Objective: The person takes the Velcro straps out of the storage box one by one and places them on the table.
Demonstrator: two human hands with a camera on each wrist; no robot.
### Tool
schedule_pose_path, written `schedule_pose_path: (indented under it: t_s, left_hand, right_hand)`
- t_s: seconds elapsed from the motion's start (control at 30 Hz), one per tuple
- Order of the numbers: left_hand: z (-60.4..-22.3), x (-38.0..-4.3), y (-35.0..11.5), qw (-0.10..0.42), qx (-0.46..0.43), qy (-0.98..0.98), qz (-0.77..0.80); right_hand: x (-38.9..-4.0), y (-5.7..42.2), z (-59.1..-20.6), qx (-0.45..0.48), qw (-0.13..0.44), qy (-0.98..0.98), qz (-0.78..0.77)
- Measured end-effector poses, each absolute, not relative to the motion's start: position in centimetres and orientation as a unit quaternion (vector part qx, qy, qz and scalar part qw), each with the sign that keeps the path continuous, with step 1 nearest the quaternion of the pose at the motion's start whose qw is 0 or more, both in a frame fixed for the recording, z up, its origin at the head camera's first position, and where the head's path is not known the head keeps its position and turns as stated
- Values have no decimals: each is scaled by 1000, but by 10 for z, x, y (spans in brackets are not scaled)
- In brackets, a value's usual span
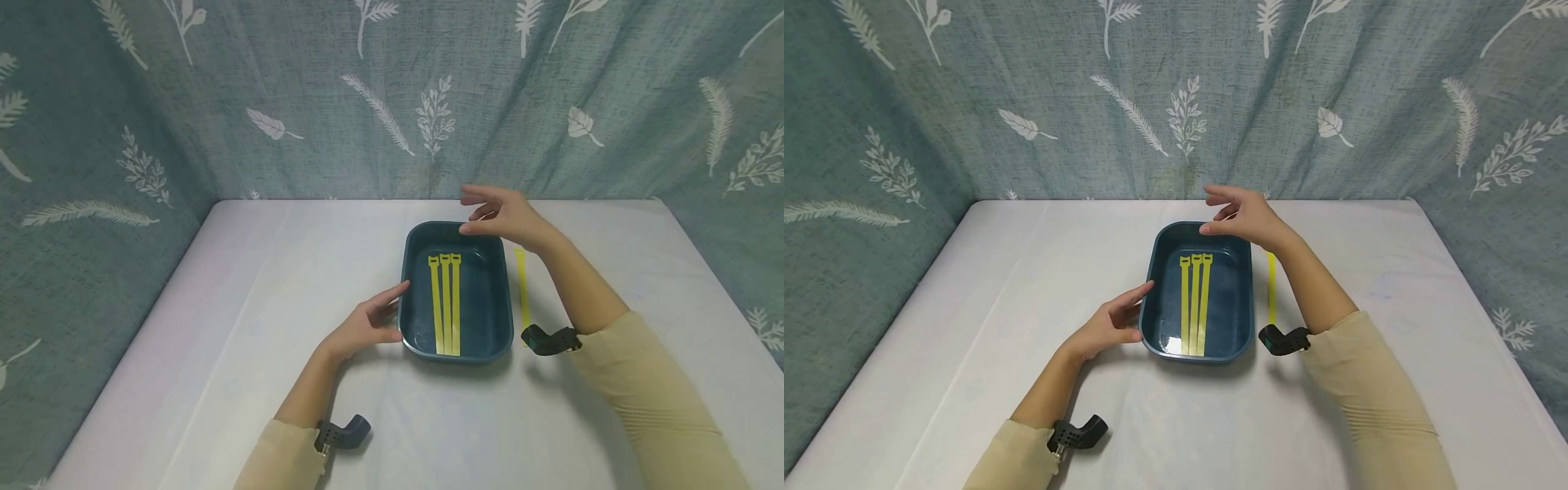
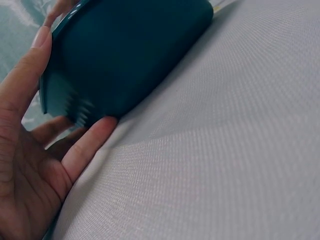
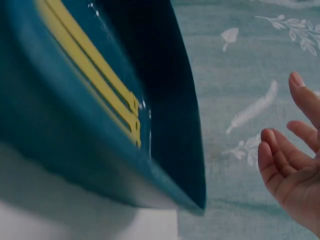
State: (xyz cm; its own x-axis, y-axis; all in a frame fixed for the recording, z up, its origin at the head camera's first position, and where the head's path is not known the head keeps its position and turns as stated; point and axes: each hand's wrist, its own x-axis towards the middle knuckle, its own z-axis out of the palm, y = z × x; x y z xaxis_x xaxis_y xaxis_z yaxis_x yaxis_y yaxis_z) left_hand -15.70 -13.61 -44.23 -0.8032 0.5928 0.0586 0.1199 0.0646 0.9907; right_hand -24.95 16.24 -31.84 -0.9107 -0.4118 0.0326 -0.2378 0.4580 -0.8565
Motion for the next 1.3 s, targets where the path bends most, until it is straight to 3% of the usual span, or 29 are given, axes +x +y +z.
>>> schedule_pose_path:
  t_s: [0.27,0.63,0.83,1.1,1.3]
  left_hand:
    - [-443,-158,-137,184,262,704,634]
    - [-443,-157,-135,189,256,699,640]
    - [-442,-156,-135,189,250,697,644]
    - [-442,-155,-135,197,240,707,636]
    - [-442,-155,-136,202,231,709,634]
  right_hand:
    - [-256,138,-333,-159,101,845,-500]
    - [-270,123,-364,-163,192,813,-526]
    - [-272,120,-384,-147,214,814,-519]
    - [-269,114,-391,-145,214,852,-455]
    - [-266,110,-397,-165,181,892,-381]
